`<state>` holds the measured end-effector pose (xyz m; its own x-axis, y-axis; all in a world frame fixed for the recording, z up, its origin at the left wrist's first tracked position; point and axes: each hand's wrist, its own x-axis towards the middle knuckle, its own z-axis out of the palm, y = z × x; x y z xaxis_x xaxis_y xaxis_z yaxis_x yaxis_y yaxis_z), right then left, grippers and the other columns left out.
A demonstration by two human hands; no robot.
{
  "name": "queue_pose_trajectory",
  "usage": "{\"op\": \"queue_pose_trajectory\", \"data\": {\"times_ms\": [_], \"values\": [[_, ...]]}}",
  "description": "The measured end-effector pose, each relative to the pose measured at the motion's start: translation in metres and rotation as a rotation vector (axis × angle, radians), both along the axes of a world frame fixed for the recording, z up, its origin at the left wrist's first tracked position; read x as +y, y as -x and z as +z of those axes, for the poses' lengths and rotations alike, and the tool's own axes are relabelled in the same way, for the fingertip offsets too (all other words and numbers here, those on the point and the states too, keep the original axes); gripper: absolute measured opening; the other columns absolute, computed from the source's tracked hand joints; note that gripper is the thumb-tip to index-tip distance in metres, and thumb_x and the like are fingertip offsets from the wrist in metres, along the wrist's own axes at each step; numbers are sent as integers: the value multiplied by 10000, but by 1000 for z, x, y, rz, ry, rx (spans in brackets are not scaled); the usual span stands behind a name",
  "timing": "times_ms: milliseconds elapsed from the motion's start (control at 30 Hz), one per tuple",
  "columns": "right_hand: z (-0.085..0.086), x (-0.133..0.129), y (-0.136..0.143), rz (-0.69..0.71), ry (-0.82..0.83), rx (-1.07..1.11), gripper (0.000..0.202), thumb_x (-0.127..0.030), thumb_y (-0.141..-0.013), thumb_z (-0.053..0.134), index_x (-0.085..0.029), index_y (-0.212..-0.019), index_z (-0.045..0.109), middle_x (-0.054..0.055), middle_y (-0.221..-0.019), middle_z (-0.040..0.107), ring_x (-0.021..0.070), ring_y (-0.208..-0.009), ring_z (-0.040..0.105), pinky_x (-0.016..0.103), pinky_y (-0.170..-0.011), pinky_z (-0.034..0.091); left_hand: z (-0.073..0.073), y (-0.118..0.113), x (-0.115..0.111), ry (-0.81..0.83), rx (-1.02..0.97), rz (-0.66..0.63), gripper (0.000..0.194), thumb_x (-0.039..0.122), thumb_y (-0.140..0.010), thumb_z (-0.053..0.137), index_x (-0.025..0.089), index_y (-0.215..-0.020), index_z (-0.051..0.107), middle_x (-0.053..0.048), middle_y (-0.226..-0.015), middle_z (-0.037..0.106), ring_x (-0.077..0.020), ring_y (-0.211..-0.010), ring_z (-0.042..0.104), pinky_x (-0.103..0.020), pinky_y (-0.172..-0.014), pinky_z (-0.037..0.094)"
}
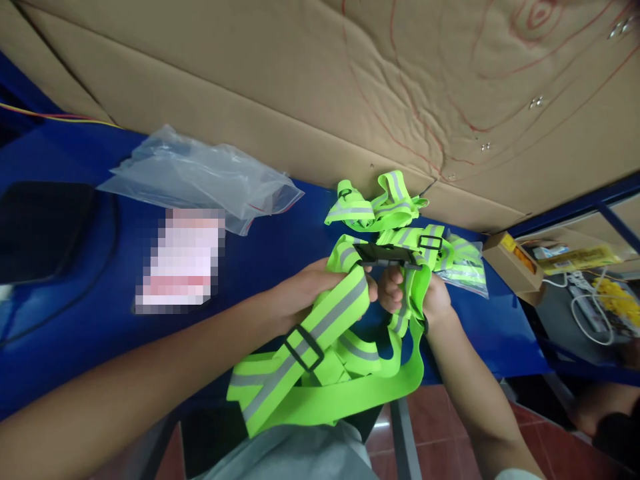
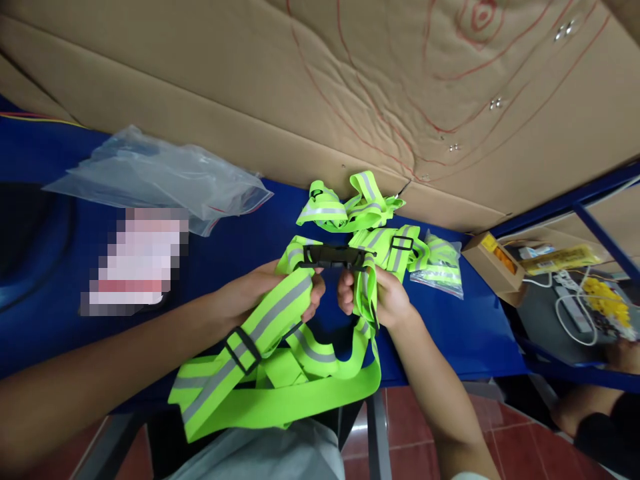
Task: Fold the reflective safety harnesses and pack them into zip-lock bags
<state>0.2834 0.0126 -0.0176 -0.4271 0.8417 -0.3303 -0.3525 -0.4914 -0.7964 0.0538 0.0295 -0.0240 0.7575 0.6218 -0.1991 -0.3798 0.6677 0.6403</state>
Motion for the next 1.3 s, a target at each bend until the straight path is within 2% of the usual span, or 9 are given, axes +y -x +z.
{"op": "queue_pose_trajectory", "data": {"times_ms": [200,433,567,700,900,967,1067,1200,1300], "values": [[4,-3,1,37,-24,71,368,-513,-849,715,-174,-760,603,13,-605,574,162,-498,535,300,-513,490,7,5,2,147,-209,-72,283,313,-747,676,127,-958,708,5,-631,489,-129,-563,492,-282,-639,493],[3,-4,-7,152,-240,230,485,-645,-853,666,-163,-804,636,13,-621,579,156,-476,542,304,-505,502,5,8,1,45,-277,-224,331,423,-714,809,165,-899,720,32,-582,475,-122,-502,463,-312,-671,474],[-4,-7,-5,212,-306,254,400,-559,-797,786,-196,-800,617,-51,-523,495,113,-367,441,257,-425,434,4,7,-4,-53,-224,-197,196,301,-739,806,166,-713,665,-17,-627,582,-159,-595,590,-331,-735,508],[1,-10,-1,91,-248,83,372,-505,-817,771,-205,-721,574,-32,-495,495,136,-418,496,282,-500,469,6,6,-8,-71,-80,-234,203,252,-678,766,123,-835,759,-99,-817,739,-229,-806,721,-308,-748,555],[18,-9,1,61,-231,68,300,-404,-807,785,-213,-742,562,-58,-421,424,136,-359,434,279,-443,438,6,9,-2,-182,8,-247,213,269,-804,788,170,-949,668,-48,-777,754,-186,-666,709,-286,-651,545],[23,-10,2,34,-238,100,222,-332,-816,776,-194,-822,602,-63,-434,461,103,-331,372,249,-408,403,7,10,3,-298,65,-276,330,286,-784,841,192,-1032,644,-30,-819,758,-181,-681,703,-290,-671,541],[30,-13,1,-21,-259,120,153,-272,-859,728,-180,-924,624,-50,-483,536,83,-336,374,223,-398,377,11,12,7,-609,273,-329,273,352,-810,823,175,-958,677,-37,-856,741,-183,-752,679,-278,-700,519],[35,-12,-7,-55,-332,108,111,-265,-866,701,-190,-872,619,-59,-484,506,68,-338,358,210,-387,346,23,17,7,-1028,766,-65,203,260,-864,695,205,-1052,642,-46,-913,720,-260,-850,691,-332,-764,498],[37,-10,-15,-74,-352,97,253,-314,-892,670,-215,-717,517,-90,-436,334,51,-342,264,197,-402,305,37,26,9,-1292,1232,148,476,116,-820,560,205,-1287,575,-133,-1169,691,-384,-1059,671,-445,-866,480]]}}
